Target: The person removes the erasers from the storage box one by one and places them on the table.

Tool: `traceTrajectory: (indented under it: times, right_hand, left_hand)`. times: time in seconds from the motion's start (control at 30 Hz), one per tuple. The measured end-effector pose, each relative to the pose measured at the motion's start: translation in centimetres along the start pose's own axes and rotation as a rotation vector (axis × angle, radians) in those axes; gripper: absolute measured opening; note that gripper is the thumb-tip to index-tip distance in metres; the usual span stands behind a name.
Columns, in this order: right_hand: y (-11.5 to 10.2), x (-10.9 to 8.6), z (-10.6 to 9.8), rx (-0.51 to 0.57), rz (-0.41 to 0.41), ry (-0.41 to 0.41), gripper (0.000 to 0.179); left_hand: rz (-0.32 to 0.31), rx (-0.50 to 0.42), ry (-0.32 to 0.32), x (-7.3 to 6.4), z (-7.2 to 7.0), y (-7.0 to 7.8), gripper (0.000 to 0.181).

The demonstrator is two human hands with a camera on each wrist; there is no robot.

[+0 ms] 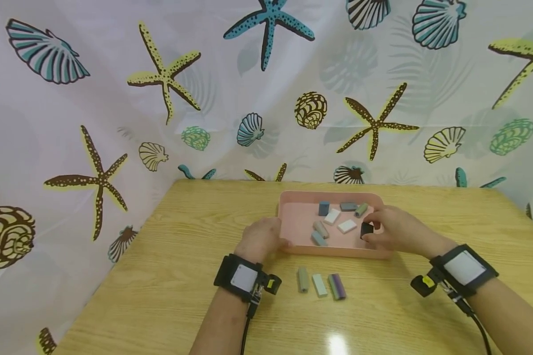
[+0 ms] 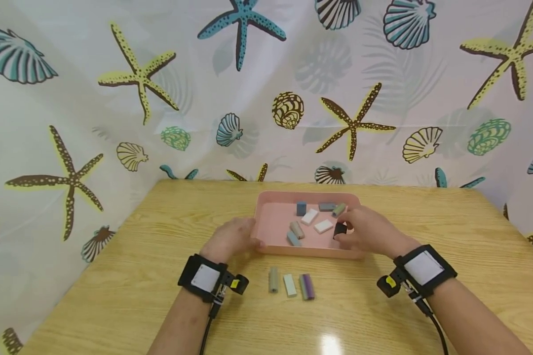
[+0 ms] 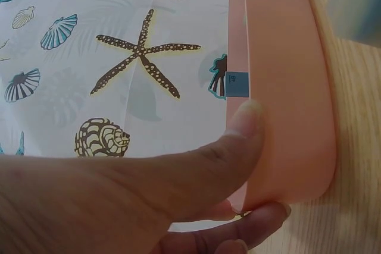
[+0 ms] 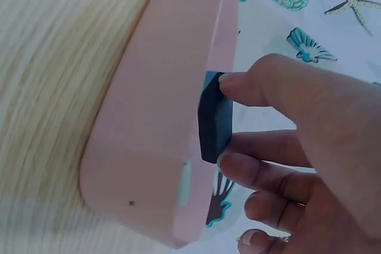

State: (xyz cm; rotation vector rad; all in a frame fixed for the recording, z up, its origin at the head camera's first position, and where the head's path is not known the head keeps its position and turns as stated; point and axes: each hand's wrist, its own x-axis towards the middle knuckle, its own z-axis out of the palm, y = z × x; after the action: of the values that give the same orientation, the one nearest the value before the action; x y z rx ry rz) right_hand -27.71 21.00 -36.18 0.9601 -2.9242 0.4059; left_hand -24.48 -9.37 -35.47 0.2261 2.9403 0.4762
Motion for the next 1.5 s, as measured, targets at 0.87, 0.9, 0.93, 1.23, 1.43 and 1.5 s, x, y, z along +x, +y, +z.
traceTrajectory:
  times: [0.87,0.9,0.93,1.23,1.43,1.5]
  right_hand:
    - [-6.4,-3.3,0.1,0.01,-0.268,-0.045,0.027]
    - [-6.5,-3.4,0.2,0.006,-0.269,-0.052,0.027]
    - [-6.5,-3.5,0.4,0.0,-0.268,-0.061,0.027]
    - [-6.7,-4.1,1.5,-0.02,-0.26,-0.15,0.031]
    - [-7.0,-4.3,2.0,-0.036,-0.252,-0.153,0.03]
    - [-7.0,-4.4,2.1,-0.045,-0.252,-0.153,0.03]
  left_hand:
    - [-0.01,-0.024,-0.012,0.1,0.0,-0.2,0.036]
    - [-0.009,-0.023,-0.012,0.2,0.0,-0.2,0.036]
    - [-0.007,-0.02,-0.011,0.2,0.0,-0.2,0.036]
    - [0.004,0.002,-0.003,0.1,0.0,-0.2,0.037]
    - [0.007,0.003,-0.006,0.1,0.0,-0.2,0.038]
    - [0.007,0.005,-0.005,0.1,0.0,-0.2,0.038]
